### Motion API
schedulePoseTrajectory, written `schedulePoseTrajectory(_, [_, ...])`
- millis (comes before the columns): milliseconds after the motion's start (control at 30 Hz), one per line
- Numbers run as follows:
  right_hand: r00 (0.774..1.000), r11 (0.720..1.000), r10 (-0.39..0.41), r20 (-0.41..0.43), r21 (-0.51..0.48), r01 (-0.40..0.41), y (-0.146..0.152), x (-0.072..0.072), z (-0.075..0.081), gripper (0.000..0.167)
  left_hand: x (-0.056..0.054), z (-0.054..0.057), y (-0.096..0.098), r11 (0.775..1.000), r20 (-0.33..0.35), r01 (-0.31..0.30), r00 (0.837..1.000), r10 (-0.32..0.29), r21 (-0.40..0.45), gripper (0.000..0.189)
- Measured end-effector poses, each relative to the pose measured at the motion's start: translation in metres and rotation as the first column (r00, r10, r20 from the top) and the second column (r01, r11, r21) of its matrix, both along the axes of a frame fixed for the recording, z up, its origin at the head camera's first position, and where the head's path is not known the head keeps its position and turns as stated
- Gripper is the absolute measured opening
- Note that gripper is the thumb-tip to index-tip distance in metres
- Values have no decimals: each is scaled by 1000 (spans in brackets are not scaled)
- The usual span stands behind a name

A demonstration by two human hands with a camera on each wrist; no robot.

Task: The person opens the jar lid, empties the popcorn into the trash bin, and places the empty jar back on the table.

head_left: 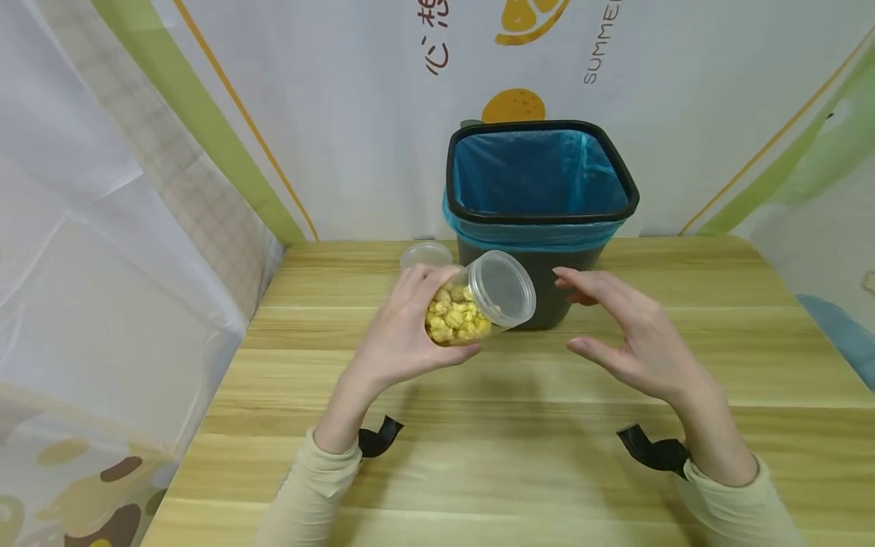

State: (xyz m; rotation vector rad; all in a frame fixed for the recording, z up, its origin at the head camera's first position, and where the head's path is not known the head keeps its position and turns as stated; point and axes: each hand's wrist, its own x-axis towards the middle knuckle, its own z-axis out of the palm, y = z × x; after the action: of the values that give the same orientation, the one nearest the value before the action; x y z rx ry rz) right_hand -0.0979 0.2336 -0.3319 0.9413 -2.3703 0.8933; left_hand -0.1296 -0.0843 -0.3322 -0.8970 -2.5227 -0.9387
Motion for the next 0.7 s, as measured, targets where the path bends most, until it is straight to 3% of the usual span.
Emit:
schedulePoseTrajectory(400, [999, 998, -32, -31, -52, 31, 4, 1, 4, 71, 3, -5, 35, 997, -127, -7, 992, -3, -80, 90])
schedulePoseTrajectory(700, [996, 996, -77, -41, -43, 75, 8, -2, 7, 69, 6, -6, 54, 988, -283, -61, 959, 18, -145, 88])
